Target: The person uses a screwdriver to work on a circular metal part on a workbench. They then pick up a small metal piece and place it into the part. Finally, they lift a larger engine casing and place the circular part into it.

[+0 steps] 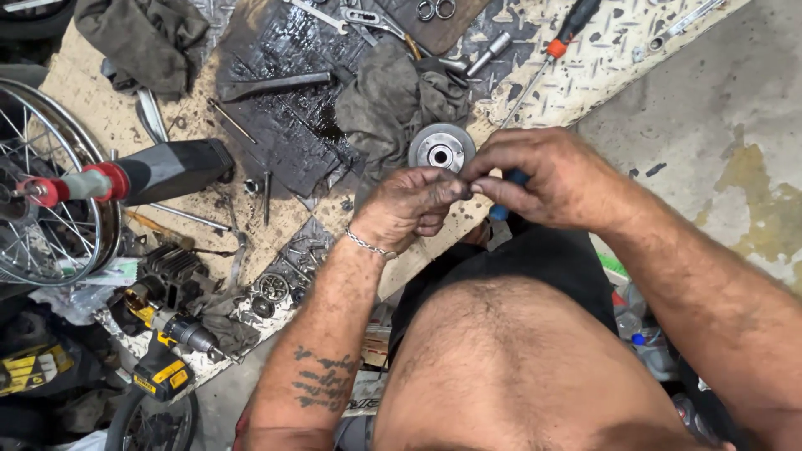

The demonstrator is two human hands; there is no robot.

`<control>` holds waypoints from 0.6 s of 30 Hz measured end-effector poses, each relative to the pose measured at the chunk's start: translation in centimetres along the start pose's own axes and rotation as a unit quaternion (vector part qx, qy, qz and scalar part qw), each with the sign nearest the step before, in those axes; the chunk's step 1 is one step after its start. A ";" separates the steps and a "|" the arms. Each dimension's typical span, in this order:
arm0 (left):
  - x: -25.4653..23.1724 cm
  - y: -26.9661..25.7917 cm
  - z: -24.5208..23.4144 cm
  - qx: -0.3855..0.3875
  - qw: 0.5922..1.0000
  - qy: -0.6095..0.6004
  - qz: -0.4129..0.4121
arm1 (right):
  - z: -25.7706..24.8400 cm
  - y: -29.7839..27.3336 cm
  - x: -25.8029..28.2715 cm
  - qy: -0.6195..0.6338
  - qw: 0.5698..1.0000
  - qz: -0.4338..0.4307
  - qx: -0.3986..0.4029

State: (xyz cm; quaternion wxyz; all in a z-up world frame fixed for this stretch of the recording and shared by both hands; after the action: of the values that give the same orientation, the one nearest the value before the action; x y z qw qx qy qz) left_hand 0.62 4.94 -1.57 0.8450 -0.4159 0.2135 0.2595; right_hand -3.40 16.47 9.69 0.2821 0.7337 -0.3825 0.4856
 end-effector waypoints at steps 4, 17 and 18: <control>1.0 0.0 -0.9 -0.005 1.000 -0.016 -0.019 | 1.4 -0.6 -2.1 0.046 0.999 0.008 0.004; -1.6 -2.1 -1.8 -0.129 0.983 0.124 0.049 | 2.7 -0.1 -2.3 0.045 0.998 0.022 -0.024; -1.5 -1.9 -2.2 -0.143 0.977 0.144 0.062 | 2.7 0.1 -2.2 0.050 0.998 0.023 -0.024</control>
State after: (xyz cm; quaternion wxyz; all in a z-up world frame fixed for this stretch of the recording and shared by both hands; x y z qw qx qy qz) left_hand 0.27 1.75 -0.85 0.7194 -0.5511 0.3196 0.2768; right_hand -2.59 14.91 6.65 0.3068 0.6925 -0.3966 0.5187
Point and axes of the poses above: each hand's wrist, its own y-axis towards the middle knuckle, its own z-axis out of the palm, x = y × z, the point moved 9 cm from there along y, towards the middle knuckle, and after that the axes turned 2 degrees about y, right-handed, at the moved point
